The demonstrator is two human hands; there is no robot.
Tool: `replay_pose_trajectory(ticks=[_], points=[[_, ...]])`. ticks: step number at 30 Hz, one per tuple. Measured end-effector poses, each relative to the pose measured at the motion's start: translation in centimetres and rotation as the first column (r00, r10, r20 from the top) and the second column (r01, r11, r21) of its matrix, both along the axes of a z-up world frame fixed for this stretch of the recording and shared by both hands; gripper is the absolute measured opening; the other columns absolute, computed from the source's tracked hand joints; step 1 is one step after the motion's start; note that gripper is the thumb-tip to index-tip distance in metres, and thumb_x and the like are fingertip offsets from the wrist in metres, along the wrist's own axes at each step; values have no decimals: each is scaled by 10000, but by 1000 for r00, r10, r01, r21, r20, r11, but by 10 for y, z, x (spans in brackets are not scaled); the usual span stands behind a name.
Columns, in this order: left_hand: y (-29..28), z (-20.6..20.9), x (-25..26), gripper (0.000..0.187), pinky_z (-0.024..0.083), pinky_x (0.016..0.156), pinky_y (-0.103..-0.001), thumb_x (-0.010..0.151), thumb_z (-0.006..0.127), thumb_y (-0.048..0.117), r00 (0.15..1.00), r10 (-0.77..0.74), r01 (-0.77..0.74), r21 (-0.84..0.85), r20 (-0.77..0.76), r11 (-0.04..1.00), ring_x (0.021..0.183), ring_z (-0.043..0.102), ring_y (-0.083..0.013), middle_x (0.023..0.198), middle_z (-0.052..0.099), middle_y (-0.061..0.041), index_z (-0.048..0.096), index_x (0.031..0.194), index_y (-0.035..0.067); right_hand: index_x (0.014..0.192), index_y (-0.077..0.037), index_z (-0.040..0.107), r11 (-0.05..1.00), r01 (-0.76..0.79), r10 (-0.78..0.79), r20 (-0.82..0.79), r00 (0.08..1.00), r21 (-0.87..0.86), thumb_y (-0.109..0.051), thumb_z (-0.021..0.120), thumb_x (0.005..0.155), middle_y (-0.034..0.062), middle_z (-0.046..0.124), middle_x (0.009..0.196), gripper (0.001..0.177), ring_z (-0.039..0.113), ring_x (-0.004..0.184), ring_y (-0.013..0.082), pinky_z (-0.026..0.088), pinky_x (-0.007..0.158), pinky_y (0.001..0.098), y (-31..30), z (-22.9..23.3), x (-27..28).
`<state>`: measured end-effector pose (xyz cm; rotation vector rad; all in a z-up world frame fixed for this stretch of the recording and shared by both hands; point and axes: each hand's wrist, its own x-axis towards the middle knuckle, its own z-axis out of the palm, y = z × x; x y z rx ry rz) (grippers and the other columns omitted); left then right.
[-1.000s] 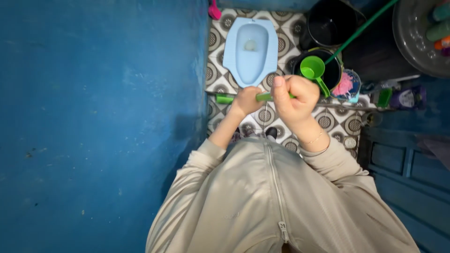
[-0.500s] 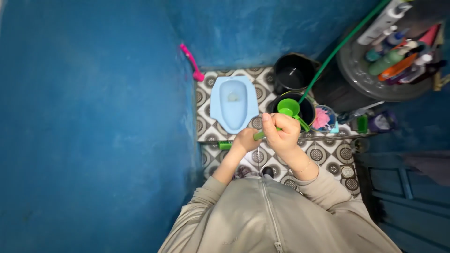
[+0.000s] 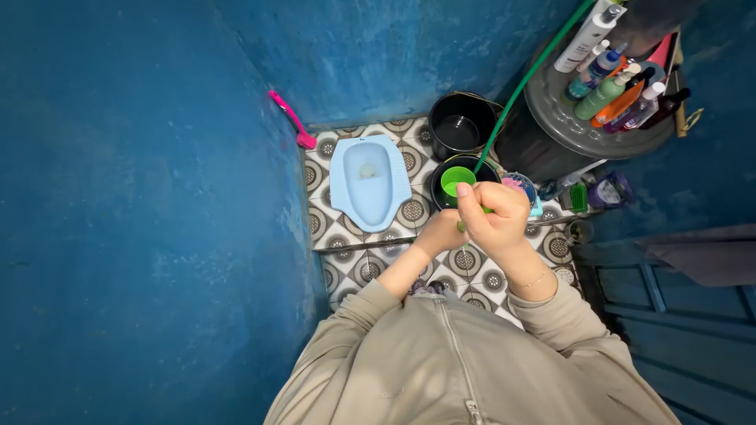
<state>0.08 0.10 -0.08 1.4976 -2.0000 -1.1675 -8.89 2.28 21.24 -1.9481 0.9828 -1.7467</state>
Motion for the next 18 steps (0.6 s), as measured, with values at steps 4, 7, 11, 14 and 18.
replay_pose_trajectory(ticks=[4, 7, 11, 14, 18], points=[[3, 11, 19, 166, 600, 820, -425, 717, 607, 331, 995, 78, -81, 41, 64, 996, 913, 745, -263, 788, 738, -2, 685, 731, 185, 538, -118, 485, 999, -48, 48, -12, 999, -3, -16, 706, 1029, 68, 498, 479, 548, 418, 383, 273, 375, 420, 317, 1, 12, 16], [10, 33, 46, 164, 602, 824, -447, 719, 583, 229, 994, 90, -88, -47, 57, 995, 894, 741, -323, 770, 723, -87, 699, 749, 117, 545, -116, 476, 993, -113, 113, 20, 993, -16, 1, 700, 1031, 63, 492, 482, 547, 392, 388, 262, 372, 419, 312, -2, 15, 33], [15, 32, 90, 215, 590, 833, -508, 777, 663, 284, 997, 43, -38, -67, 61, 997, 971, 721, -412, 883, 748, -166, 739, 846, 96, 549, -114, 484, 983, -173, 175, 33, 984, -54, 4, 709, 1029, 54, 477, 483, 544, 371, 390, 267, 372, 407, 309, -8, 17, 60], [14, 21, 120, 293, 584, 893, -507, 812, 650, 383, 982, 63, -71, 38, 178, 997, 1033, 726, -396, 959, 770, -141, 760, 915, 132, 554, -105, 477, 973, -221, 224, 49, 973, -67, 6, 699, 1036, 57, 454, 478, 542, 352, 391, 264, 351, 405, 316, -8, 13, 78], [16, -9, 157, 335, 565, 969, -530, 861, 663, 364, 953, 51, -79, 82, 299, 993, 1101, 708, -424, 1049, 760, -203, 754, 1012, 80, 569, -87, 457, 953, -299, 303, 98, 948, -51, 39, 657, 1053, 84, 431, 481, 538, 334, 401, 266, 319, 414, 356, -2, 4, 99]])
